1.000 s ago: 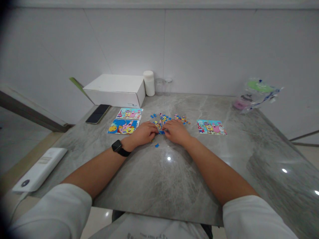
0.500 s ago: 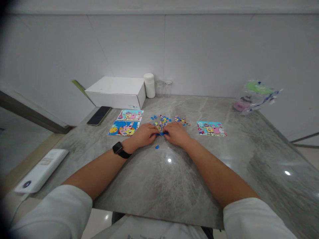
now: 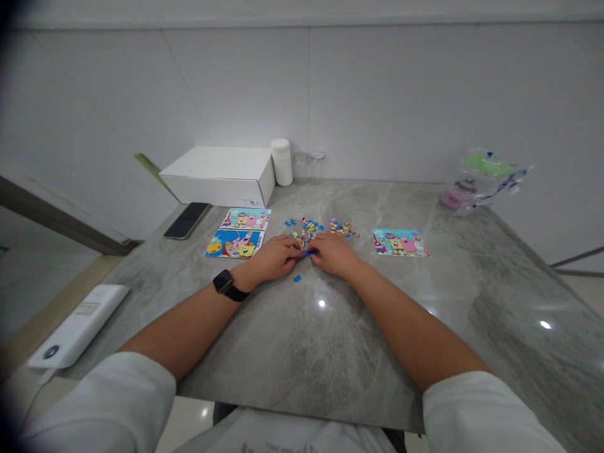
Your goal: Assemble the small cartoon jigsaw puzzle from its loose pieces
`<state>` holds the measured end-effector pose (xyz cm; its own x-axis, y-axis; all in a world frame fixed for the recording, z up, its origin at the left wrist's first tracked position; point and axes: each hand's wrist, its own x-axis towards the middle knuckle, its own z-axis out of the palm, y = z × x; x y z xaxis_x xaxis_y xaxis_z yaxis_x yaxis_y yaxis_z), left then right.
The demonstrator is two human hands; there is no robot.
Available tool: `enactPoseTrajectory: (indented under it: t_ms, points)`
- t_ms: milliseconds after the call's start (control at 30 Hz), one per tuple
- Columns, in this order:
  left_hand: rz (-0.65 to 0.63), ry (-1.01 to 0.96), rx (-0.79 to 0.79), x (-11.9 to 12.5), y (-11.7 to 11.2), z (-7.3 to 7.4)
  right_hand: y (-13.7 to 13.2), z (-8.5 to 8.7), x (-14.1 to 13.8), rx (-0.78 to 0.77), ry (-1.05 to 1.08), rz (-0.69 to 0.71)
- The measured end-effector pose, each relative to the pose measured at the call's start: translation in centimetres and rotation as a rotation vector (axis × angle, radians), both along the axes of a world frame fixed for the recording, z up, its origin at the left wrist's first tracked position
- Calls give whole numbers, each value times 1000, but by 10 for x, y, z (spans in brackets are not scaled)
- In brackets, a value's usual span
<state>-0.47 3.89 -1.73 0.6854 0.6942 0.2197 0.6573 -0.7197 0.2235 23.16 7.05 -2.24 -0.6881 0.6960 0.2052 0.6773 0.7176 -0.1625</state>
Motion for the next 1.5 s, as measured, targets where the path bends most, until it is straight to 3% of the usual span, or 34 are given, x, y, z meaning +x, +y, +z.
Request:
enactPoseTrajectory:
  t_ms: [700,1033,1367,1500]
  points:
    - [40,210,95,5,-12,17,-8,13,-7,-132,-62,-120]
    - [60,227,86,12,-16,17,-11,16,-11,-125,-93,-161]
    - [31,272,53,13,-15,18,-5,15,-7,-135,-107,-95]
    - [52,288,45,15,-18,19,-9,15,-10,-125,-119,-158]
